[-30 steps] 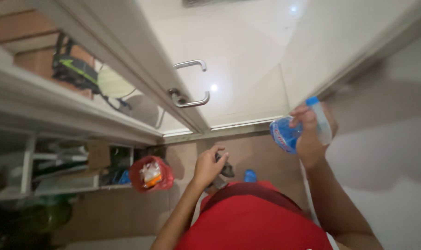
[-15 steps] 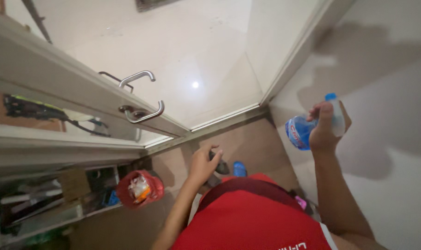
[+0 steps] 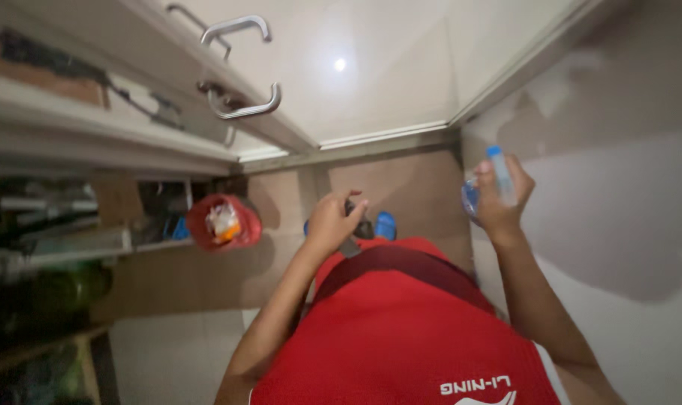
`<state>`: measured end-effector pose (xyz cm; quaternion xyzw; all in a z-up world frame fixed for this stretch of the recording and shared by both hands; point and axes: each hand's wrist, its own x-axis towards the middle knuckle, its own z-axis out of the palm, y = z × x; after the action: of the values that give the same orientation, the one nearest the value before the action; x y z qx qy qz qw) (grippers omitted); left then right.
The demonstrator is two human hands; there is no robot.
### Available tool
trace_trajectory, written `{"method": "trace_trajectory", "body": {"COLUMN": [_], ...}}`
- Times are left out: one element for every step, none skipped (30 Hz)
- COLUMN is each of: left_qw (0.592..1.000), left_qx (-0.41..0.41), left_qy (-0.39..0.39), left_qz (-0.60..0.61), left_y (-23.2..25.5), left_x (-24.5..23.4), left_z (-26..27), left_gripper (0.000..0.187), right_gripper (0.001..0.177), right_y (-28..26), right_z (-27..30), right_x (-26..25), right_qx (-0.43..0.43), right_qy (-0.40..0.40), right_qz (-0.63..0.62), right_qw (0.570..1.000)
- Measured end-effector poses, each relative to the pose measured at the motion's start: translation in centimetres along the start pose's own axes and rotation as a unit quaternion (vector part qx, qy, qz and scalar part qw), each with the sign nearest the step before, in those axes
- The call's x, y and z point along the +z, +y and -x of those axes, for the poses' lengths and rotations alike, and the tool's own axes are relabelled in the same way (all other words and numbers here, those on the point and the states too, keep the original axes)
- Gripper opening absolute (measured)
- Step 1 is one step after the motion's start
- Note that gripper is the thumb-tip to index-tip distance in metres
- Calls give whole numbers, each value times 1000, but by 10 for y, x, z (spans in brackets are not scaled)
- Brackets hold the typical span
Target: The person wipes the glass pane and frame of a door with a cloth, luego uses a spray bottle to apply liquid and wipes the surface again.
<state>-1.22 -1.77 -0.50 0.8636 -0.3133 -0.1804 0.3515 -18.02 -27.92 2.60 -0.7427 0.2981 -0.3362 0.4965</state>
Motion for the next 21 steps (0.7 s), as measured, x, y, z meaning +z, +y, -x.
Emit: {"method": "trace_trajectory", "body": {"left_qw": [1000,1000,1000,1000,999,999,999,998,996,993,992,994,995,995,995,996,996,995,995,995,995], "left_qx": [-2,-13,-22,-29,-39,-42,-45,-52,-87,-118,-123,-112,-100,-102,-90,-76,-76,-86,-95,-93,-99], "left_qy": [5,9,10,12,17,20,23,27,6,-17,-14,2,19,20,33,46,45,43,41,38,32], "left_qz": [-2,-2,-1,0,0,3,6,6,6,6,6,9,12,13,9,4,5,3,1,2,4], "left_y": [-2,-4,-5,-7,-8,-8,-8,-7,-5,-5,-5,-5,-6,-8,-10,-10,-11,-11,-10,-10,-8], "left_x": [-1,-3,-6,-8,-10,-14,-18,-22,-25,-29,-31,-32,-33,-32,-31,-30,-30,-30,-30,-30,-30], "left_z": [3,5,9,11,13,16,19,20,21,22,23,25,27,28,29,29,31,31,30,30,30], "left_gripper": [37,37,37,37,37,37,36,36,37,37,37,37,37,37,36,36,36,36,36,36,36], "right_gripper": [26,27,27,29,32,32,29,27,27,29,31,31,25,22,22,22,21,21,21,21,21], "right_y": [1,2,3,4,5,3,1,-1,-3,-4,-5,-5,-5,-5,-4,-4,-3,0,4,8,12], "right_z": [5,8,10,12,14,16,17,17,16,15,15,14,14,14,16,17,18,17,17,17,17], "right_x": [9,18,27,36,45,54,64,73,80,87,94,103,113,121,124,126,127,127,127,125,121], "right_qx": [1,1,3,-17,-38,-38,-58,-80,-80,-90,-101,-101,-142,-182,-181,-164,-146,-145,-135,-124,-123], "right_qy": [-25,-48,-59,-78,-96,-106,-136,-164,-171,-197,-223,-226,-225,-222,-224,-231,-238,-237,-228,-218,-216], "right_qz": [-4,-8,-10,30,70,67,56,45,42,67,92,91,50,9,8,3,-2,-1,3,7,9], "right_qw": [1000,999,998,996,992,991,987,982,981,974,965,965,963,958,958,959,960,961,964,968,969]}}
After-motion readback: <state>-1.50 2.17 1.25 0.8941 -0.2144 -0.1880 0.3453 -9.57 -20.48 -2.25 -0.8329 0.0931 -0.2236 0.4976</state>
